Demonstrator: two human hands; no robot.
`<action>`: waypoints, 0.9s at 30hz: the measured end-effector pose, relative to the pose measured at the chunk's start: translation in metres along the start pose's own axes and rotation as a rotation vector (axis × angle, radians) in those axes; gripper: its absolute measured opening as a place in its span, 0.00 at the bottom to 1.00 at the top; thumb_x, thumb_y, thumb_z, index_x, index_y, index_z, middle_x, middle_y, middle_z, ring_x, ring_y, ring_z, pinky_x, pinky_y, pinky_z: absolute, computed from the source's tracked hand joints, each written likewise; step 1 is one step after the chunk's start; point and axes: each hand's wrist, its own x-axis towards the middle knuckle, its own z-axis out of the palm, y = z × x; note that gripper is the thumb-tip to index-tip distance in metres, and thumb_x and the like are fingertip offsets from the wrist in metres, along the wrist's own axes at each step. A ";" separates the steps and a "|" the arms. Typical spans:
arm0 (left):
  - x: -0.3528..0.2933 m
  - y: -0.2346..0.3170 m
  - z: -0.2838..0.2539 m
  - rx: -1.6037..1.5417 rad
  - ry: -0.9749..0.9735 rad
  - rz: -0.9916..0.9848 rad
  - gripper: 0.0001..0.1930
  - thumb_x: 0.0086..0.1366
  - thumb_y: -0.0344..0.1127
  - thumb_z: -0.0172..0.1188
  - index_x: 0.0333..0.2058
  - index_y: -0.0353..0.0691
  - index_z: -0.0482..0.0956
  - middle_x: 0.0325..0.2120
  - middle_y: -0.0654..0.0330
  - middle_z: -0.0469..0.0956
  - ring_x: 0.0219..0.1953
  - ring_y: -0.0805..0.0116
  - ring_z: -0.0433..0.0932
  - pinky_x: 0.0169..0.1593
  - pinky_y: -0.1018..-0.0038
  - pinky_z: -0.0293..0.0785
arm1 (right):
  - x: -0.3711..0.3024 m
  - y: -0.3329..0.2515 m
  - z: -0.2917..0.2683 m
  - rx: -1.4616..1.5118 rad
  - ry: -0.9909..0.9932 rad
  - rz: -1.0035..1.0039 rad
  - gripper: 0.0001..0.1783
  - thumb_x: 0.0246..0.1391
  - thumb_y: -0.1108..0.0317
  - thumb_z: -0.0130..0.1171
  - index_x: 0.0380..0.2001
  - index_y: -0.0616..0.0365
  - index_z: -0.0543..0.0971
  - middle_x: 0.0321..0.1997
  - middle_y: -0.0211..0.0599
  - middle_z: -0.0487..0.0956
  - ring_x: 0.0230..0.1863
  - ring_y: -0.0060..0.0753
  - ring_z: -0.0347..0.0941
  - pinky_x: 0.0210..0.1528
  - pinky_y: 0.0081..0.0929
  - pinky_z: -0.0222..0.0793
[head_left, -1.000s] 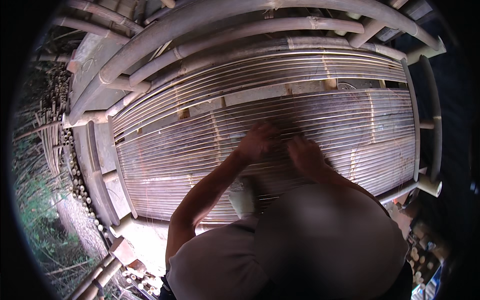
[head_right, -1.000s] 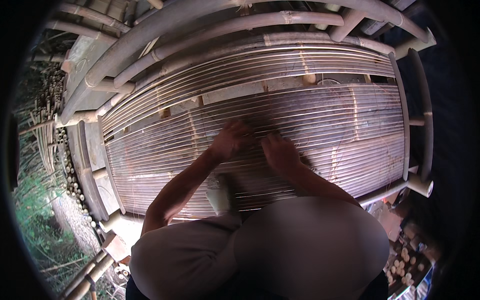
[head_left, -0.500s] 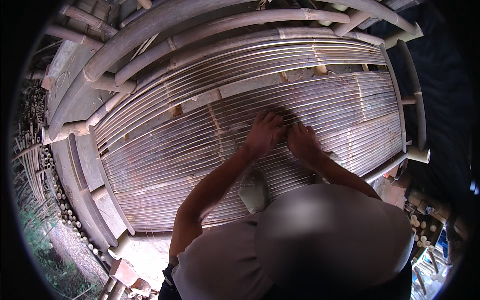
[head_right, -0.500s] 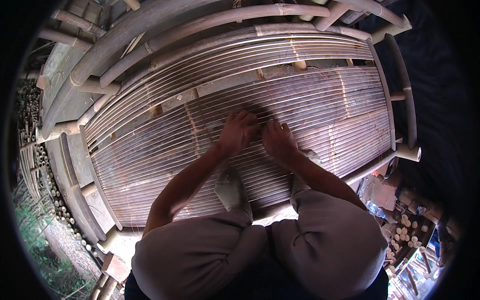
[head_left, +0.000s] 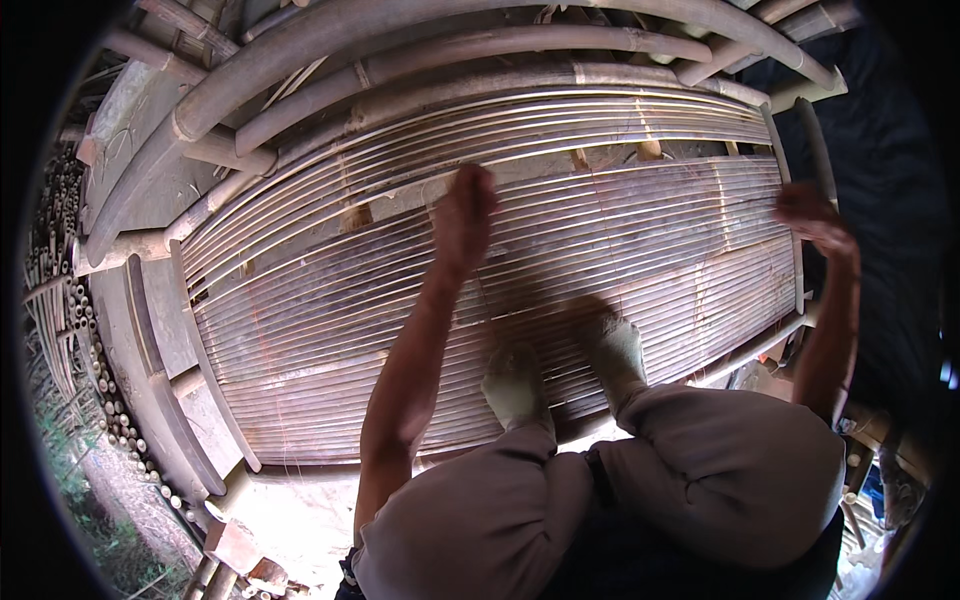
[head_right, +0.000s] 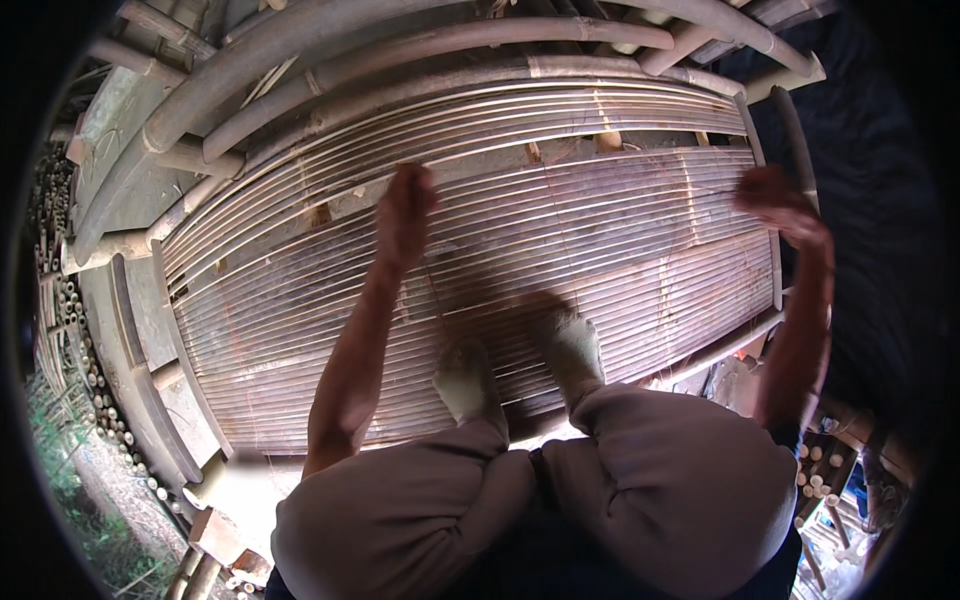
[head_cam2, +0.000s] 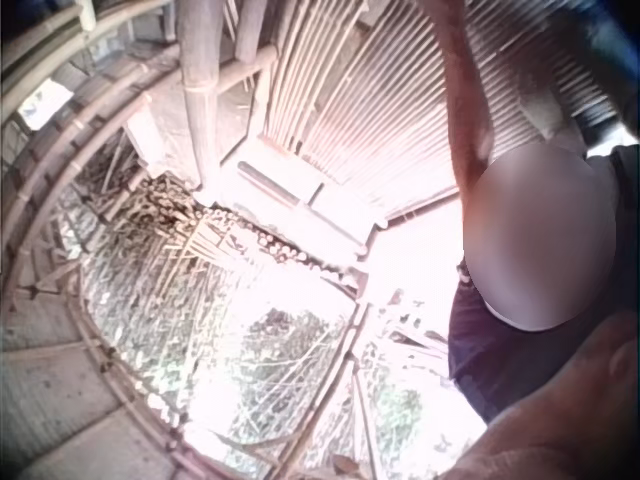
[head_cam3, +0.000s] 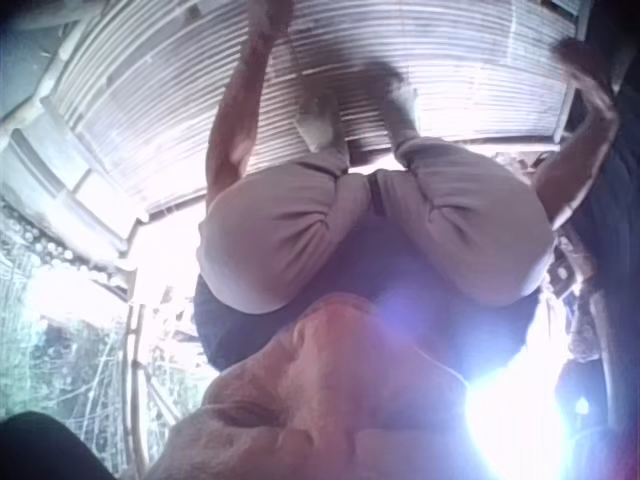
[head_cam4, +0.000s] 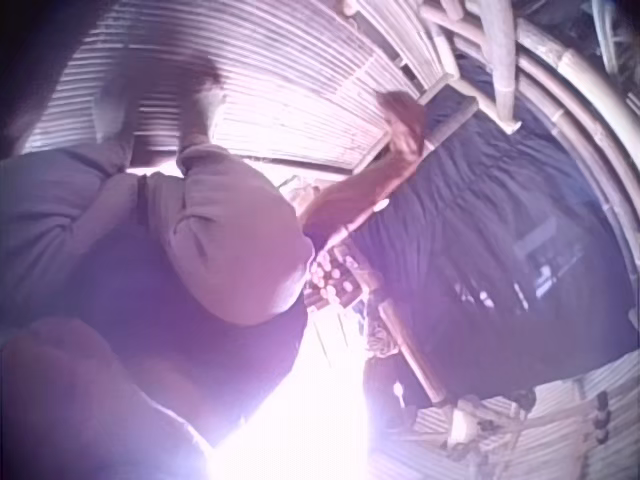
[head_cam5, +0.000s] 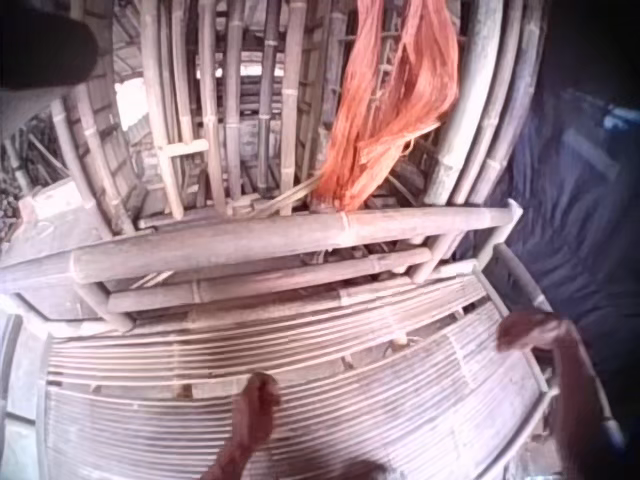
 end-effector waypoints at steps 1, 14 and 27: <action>0.006 -0.018 -0.022 -0.166 0.044 0.029 0.07 0.72 0.37 0.48 0.36 0.44 0.73 0.26 0.63 0.76 0.31 0.68 0.79 0.30 0.73 0.71 | -0.017 0.003 -0.027 0.024 0.088 -0.036 0.16 0.46 0.56 0.68 0.29 0.54 0.76 0.20 0.17 0.65 0.18 0.10 0.55 0.18 0.17 0.46; -0.013 0.063 -0.057 0.074 -0.153 0.247 0.03 0.66 0.27 0.59 0.38 0.39 0.77 0.34 0.62 0.78 0.35 0.74 0.77 0.37 0.76 0.74 | 0.001 0.045 -0.061 -0.658 1.129 -0.577 0.23 0.60 0.64 0.57 0.58 0.56 0.73 0.52 0.40 0.75 0.49 0.37 0.73 0.48 0.28 0.70; -0.089 0.062 -0.100 0.231 0.150 -0.073 0.04 0.63 0.20 0.58 0.33 0.36 0.78 0.21 0.66 0.74 0.22 0.84 0.65 0.23 0.82 0.60 | 0.089 -0.012 -0.015 1.117 -0.214 -0.592 0.13 0.61 0.63 0.54 0.42 0.63 0.74 0.38 0.30 0.75 0.31 0.17 0.72 0.34 0.13 0.68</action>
